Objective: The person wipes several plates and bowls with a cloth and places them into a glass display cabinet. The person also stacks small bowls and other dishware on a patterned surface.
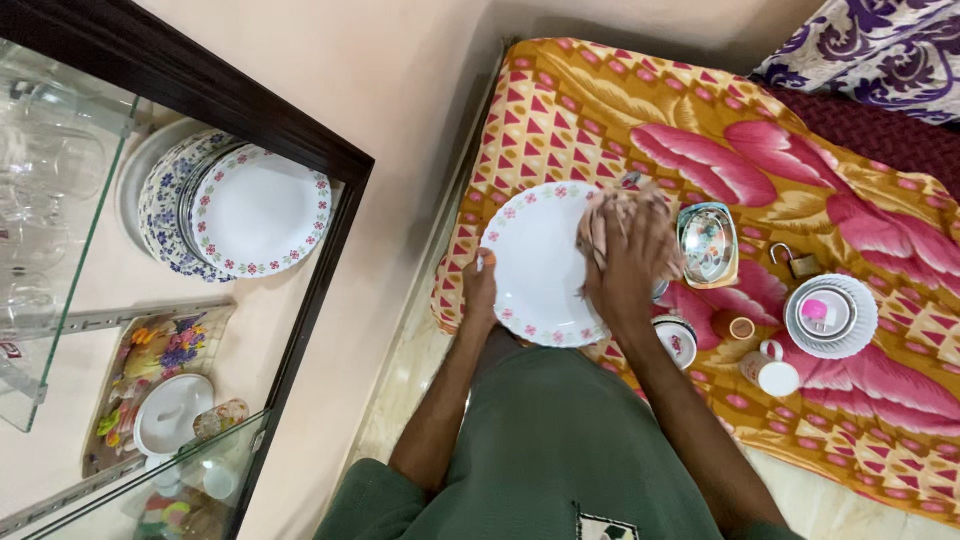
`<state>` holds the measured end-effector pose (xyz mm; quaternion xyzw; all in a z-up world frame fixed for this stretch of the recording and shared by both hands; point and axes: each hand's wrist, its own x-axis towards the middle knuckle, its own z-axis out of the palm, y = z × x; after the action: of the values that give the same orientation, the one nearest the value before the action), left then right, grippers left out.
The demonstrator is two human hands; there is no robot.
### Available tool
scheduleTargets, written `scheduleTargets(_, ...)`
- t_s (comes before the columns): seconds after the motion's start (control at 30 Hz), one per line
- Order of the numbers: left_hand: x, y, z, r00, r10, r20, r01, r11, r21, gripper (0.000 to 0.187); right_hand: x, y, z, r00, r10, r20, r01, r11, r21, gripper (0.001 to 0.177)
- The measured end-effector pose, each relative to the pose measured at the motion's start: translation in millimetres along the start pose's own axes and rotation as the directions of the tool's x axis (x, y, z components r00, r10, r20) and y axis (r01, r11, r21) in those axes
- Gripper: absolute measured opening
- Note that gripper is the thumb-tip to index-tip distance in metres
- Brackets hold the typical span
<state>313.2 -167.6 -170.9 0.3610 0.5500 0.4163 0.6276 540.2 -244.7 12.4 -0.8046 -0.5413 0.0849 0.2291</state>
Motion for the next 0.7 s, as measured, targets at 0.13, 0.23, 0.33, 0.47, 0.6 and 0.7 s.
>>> scheduleTargets(0.13, -5.1, 32.6, 25.4, 1.0, 0.012, -0.004, -0.011, 0.979, 0.203, 0.053, 25.5, -8.6, 11.1, 0.992, -0.122, 0.045, 0.117, 0.987, 0.108, 0.057)
scheduleTargets(0.23, -5.2, 46.7, 41.2, 0.994, 0.045, 0.097, -0.068, 0.965, 0.254, 0.045, 19.6, -28.0, 24.9, 0.953, -0.275, 0.124, 0.242, 0.942, 0.234, 0.058)
scheduleTargets(0.33, -0.4, 59.4, 54.7, 0.974, 0.121, 0.19, -0.139, 0.987, 0.085, 0.042, 8.9, -40.1, 31.4, 0.893, -0.415, 0.177, 0.356, 0.889, 0.288, 0.06)
scheduleTargets(0.47, 9.4, 80.8, 59.3, 0.956, 0.24, 0.169, -0.254, 0.964, 0.071, 0.041, -16.0, -19.7, 17.0, 0.776, -0.554, 0.3, 0.404, 0.803, 0.438, 0.07)
scheduleTargets(0.6, 8.8, 106.4, 49.4, 0.918, 0.358, 0.173, -0.362, 0.932, -0.009, 0.059, -46.0, 18.4, -13.7, 0.705, -0.559, 0.438, 0.381, 0.818, 0.431, 0.067)
scheduleTargets(0.7, 1.2, 118.6, 47.4, 0.951, 0.253, 0.18, -0.257, 0.966, 0.001, 0.059, -38.3, 42.6, -26.4, 0.866, -0.211, 0.453, 0.133, 0.971, 0.198, 0.069)
